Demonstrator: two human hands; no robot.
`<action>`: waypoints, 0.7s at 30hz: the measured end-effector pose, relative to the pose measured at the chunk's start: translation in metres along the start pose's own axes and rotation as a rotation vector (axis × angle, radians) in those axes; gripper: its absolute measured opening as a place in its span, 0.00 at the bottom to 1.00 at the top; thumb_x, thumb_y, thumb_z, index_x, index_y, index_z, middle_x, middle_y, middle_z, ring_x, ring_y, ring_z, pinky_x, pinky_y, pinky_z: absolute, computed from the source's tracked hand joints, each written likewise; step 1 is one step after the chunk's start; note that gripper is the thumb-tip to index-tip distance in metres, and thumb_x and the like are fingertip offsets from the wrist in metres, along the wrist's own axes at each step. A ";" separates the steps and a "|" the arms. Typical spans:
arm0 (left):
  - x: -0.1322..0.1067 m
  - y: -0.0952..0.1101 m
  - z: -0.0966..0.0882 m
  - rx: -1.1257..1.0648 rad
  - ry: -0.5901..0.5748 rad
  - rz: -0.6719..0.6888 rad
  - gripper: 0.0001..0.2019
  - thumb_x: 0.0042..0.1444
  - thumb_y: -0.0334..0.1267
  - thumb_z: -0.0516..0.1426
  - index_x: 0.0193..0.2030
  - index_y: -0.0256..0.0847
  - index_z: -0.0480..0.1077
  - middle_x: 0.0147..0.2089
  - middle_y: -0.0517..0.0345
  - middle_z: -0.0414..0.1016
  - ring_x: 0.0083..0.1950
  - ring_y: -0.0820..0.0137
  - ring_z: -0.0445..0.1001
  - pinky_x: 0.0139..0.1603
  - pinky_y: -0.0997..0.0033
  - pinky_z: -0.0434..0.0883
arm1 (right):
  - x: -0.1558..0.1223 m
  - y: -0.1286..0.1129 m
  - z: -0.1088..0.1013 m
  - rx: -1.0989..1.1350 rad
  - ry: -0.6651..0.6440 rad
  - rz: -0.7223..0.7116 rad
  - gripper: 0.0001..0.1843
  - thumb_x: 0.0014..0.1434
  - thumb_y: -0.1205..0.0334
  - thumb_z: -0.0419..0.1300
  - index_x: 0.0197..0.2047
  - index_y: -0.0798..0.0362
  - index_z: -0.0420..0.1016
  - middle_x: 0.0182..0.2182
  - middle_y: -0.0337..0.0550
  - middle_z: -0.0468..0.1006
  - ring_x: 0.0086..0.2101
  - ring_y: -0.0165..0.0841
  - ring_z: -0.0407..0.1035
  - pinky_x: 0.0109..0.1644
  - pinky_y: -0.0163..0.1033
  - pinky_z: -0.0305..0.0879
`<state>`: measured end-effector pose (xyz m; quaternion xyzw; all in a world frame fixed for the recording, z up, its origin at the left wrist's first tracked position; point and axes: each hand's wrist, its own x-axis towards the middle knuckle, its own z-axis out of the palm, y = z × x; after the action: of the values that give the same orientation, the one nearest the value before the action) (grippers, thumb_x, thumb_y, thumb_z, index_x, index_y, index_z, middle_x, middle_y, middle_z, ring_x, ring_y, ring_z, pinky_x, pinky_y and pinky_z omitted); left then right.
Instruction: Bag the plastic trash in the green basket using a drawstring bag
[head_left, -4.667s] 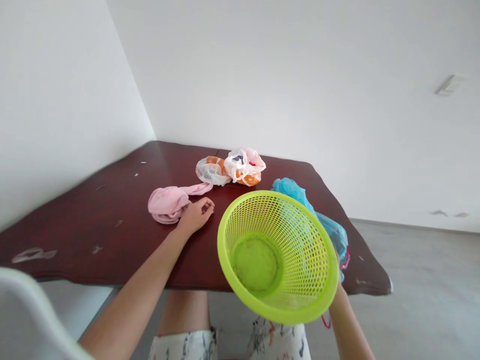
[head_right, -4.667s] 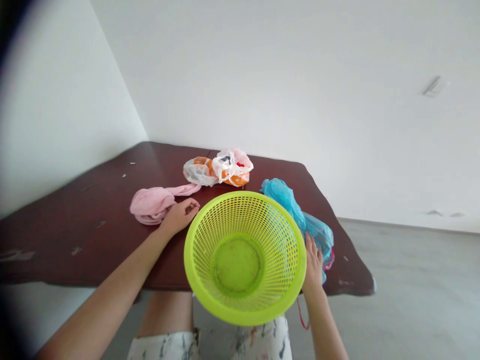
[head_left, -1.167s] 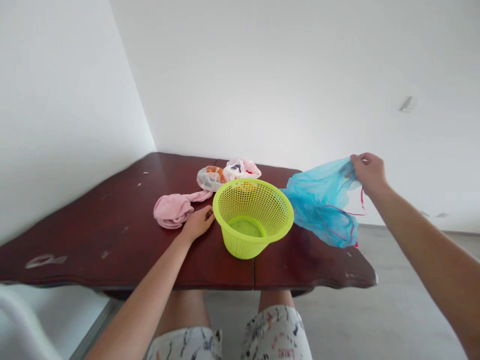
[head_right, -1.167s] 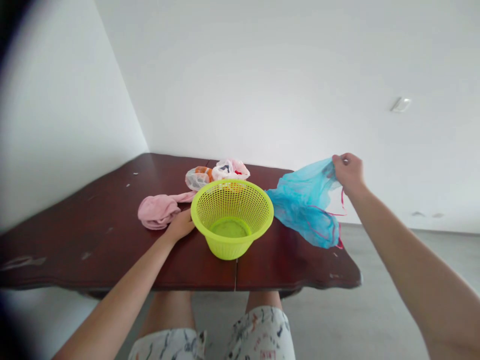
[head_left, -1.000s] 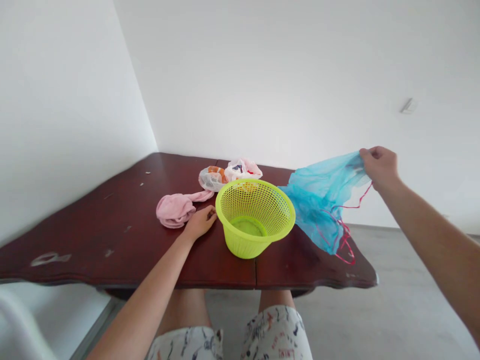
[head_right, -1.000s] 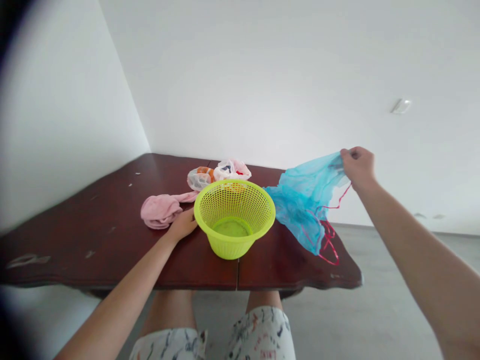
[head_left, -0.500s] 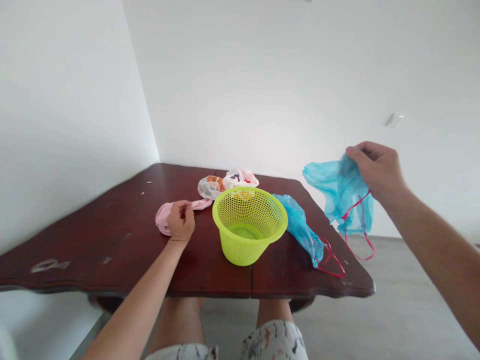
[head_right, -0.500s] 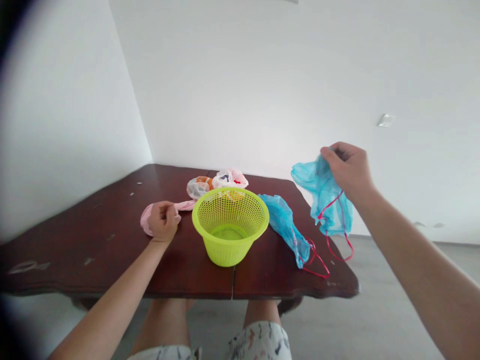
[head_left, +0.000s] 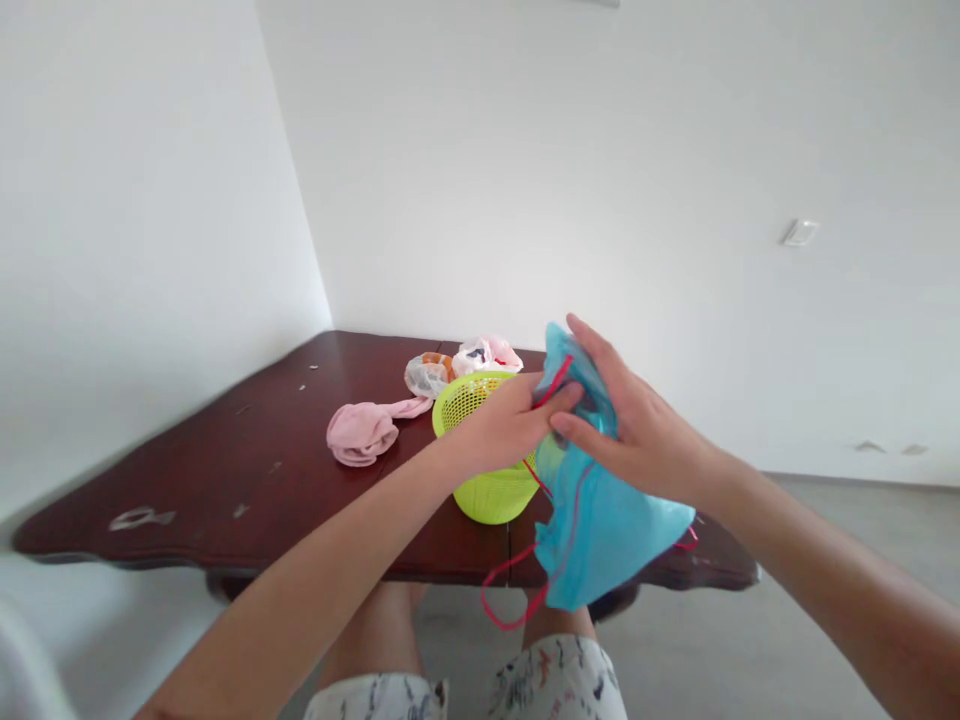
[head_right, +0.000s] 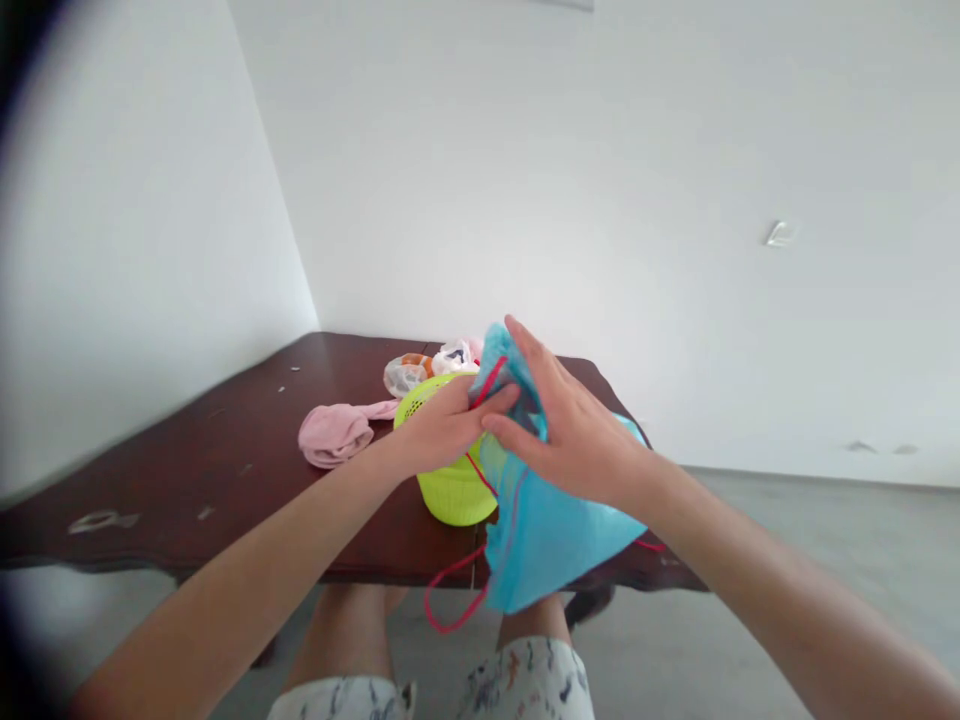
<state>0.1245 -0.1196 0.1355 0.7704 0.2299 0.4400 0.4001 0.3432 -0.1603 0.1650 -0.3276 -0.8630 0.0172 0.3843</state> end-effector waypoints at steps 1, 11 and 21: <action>0.009 -0.004 0.002 -0.078 0.019 -0.017 0.22 0.84 0.56 0.60 0.44 0.43 0.84 0.41 0.51 0.87 0.44 0.58 0.86 0.48 0.58 0.82 | -0.008 -0.001 0.005 -0.072 0.013 -0.010 0.63 0.76 0.48 0.75 0.97 0.29 0.38 0.90 0.48 0.59 0.85 0.60 0.62 0.87 0.71 0.68; 0.070 0.016 -0.002 -0.061 0.067 -0.013 0.15 0.80 0.32 0.58 0.36 0.42 0.74 0.29 0.64 0.71 0.28 0.74 0.71 0.33 0.72 0.69 | -0.055 0.026 -0.049 -0.679 0.142 0.185 0.45 0.69 0.65 0.63 0.87 0.44 0.65 0.67 0.58 0.83 0.54 0.57 0.86 0.52 0.61 0.87; 0.086 0.051 -0.077 0.213 -0.195 -0.071 0.06 0.63 0.40 0.75 0.39 0.41 0.88 0.40 0.59 0.89 0.41 0.66 0.89 0.44 0.69 0.82 | -0.050 0.080 -0.130 -0.536 -0.150 0.662 0.07 0.64 0.65 0.69 0.39 0.43 0.89 0.23 0.39 0.82 0.26 0.42 0.79 0.32 0.44 0.70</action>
<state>0.1019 -0.0567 0.2423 0.8390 0.2625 0.3219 0.3517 0.4998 -0.1549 0.2019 -0.6728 -0.7109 -0.0615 0.1954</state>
